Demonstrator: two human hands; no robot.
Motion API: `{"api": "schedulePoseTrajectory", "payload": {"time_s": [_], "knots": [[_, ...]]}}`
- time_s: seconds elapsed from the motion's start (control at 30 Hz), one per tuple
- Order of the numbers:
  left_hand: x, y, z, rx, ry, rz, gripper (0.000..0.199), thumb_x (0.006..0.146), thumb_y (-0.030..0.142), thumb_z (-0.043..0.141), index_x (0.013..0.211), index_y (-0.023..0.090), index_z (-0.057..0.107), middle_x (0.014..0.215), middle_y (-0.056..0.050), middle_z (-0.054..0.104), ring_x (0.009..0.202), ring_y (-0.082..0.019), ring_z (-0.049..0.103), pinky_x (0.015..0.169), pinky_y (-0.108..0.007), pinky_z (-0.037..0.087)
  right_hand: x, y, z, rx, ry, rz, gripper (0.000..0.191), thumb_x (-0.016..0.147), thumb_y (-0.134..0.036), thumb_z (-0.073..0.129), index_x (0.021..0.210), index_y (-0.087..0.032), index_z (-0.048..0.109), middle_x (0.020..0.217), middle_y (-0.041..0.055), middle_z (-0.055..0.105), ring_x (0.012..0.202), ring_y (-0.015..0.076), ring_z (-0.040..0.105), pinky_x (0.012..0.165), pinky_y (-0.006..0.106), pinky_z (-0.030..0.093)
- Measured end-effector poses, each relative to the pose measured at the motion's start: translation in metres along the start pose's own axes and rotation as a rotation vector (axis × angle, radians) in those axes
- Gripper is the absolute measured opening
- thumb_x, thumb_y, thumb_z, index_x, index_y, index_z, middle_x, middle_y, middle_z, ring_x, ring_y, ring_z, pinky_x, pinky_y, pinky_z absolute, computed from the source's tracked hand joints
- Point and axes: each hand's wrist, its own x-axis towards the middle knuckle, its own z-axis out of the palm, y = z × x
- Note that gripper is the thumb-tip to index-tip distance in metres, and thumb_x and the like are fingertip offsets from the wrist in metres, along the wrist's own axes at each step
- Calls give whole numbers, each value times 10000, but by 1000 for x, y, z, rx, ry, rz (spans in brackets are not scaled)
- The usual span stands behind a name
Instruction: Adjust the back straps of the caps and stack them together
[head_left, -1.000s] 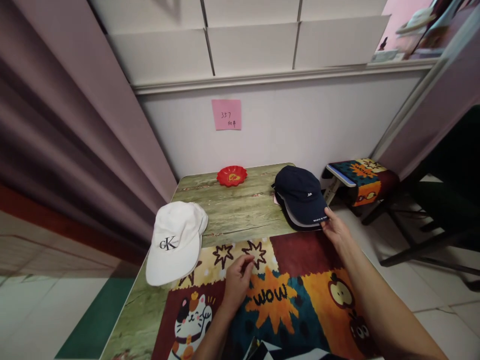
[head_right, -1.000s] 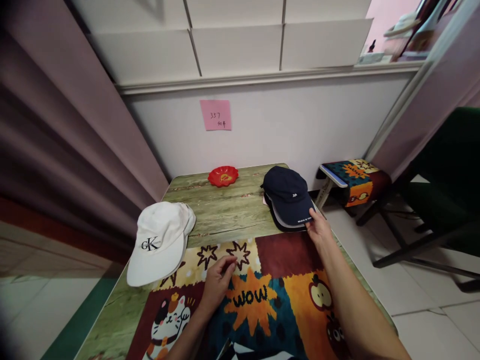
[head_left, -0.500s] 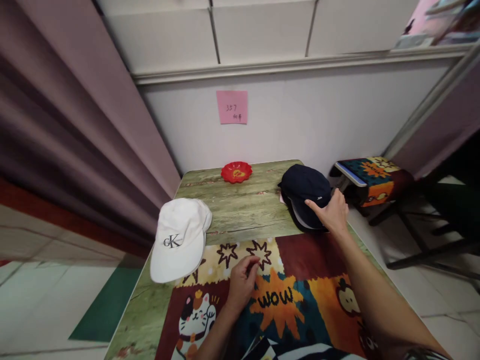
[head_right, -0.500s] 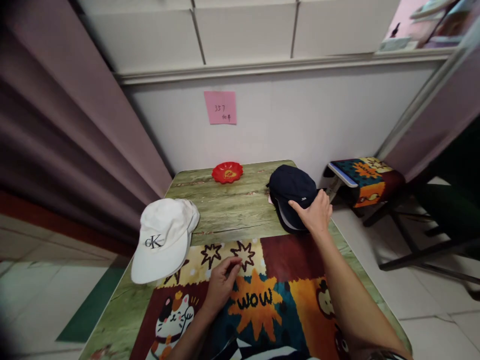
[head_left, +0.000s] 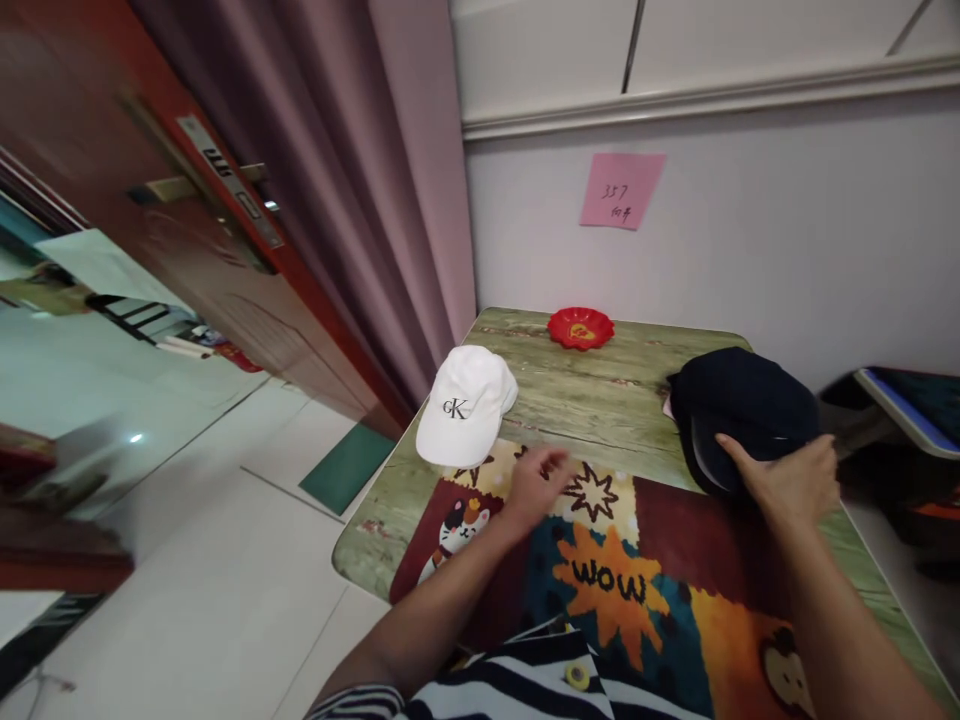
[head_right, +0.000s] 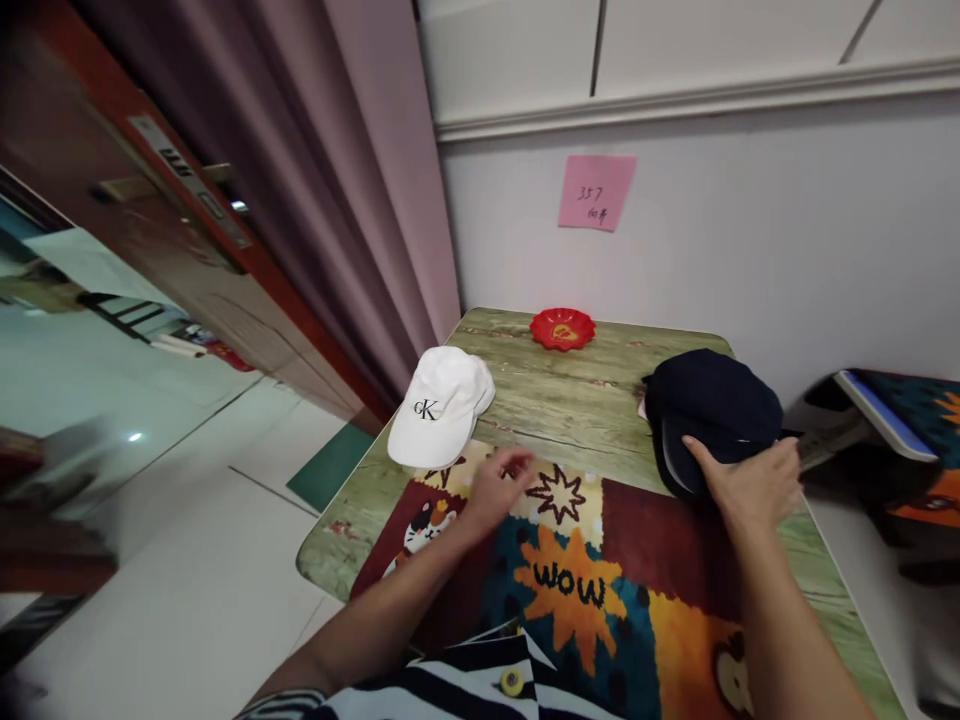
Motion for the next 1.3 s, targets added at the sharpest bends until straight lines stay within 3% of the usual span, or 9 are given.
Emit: {"api": "schedulePoseTrajectory", "payload": {"time_s": [0.17, 0.3, 0.47, 0.67, 0.8, 0.97, 1.07, 1.17, 1.3], "knots": [[84, 24, -109, 315, 707, 86, 272, 777, 296, 735, 1015, 192, 653, 1133, -101, 630, 1102, -241, 564, 1002, -359, 419, -25, -27, -29, 14, 174, -211, 1056, 774, -706, 609, 1603, -192, 207, 1583, 246, 333, 1480, 418, 287, 1206, 532, 229], [125, 15, -153, 588, 693, -169, 276, 758, 360, 757, 926, 169, 650, 1168, -138, 610, 1155, -293, 536, 1004, -418, 392, -46, -51, -35, 85, 126, -346, 883, 865, -630, 546, 1538, -96, 344, 1528, 253, 413, 1455, 380, 351, 1194, 535, 285], [132, 5, -147, 602, 623, -193, 109, 791, 236, 662, 718, 190, 595, 1007, -86, 656, 1015, -253, 596, 955, -401, 416, -61, -76, -34, 193, -9, -367, 708, 889, -571, 549, 1429, -118, 487, 1461, 222, 503, 1389, 358, 443, 1134, 534, 364], [117, 28, -140, 422, 737, 217, 186, 751, 214, 694, 651, 214, 536, 923, -34, 668, 948, -211, 616, 948, -350, 440, -77, -122, -22, 610, -363, -132, 602, 857, -554, 641, 1336, -196, 561, 1275, 173, 661, 1073, 306, 683, 910, 485, 546], [103, 54, -133, 211, 782, 386, 230, 792, 275, 692, 651, 204, 525, 930, -39, 658, 943, -192, 620, 922, -328, 463, -91, -177, -7, 935, -682, -16, 568, 785, -586, 725, 1192, -198, 642, 1269, 170, 674, 1084, 306, 686, 962, 484, 536], [64, 89, -105, -69, 606, 376, 225, 817, 316, 702, 700, 193, 555, 977, -44, 662, 950, -178, 633, 865, -305, 494, -85, -232, -4, 1256, -988, 273, 551, 844, -695, 599, 1160, -250, 671, 1310, 108, 676, 1192, 274, 652, 1010, 430, 532], [36, 101, -90, -55, 408, 394, 249, 828, 339, 716, 676, 194, 583, 1025, -53, 680, 1018, -200, 635, 950, -351, 482, -68, -239, -8, 1439, -1003, 383, 422, 843, -597, 664, 1086, -254, 693, 1189, 68, 740, 1125, 257, 689, 955, 387, 572], [29, 94, -86, -142, 285, 313, 291, 855, 448, 684, 709, 198, 649, 1119, -71, 685, 1092, -223, 626, 988, -377, 479, -55, -230, -14, 1530, -980, 461, 299, 768, -399, 780, 1005, -233, 709, 1022, 55, 784, 1077, 277, 709, 936, 396, 587], [39, 57, -80, -516, 85, -236, 559, 823, 722, 567, 1029, 218, 693, 1175, -104, 690, 1069, -262, 665, 824, -377, 558, -50, -216, -20, 1578, -1052, 549, 241, 758, -376, 773, 928, -213, 724, 925, 81, 791, 1046, 324, 718, 928, 472, 590]]}}
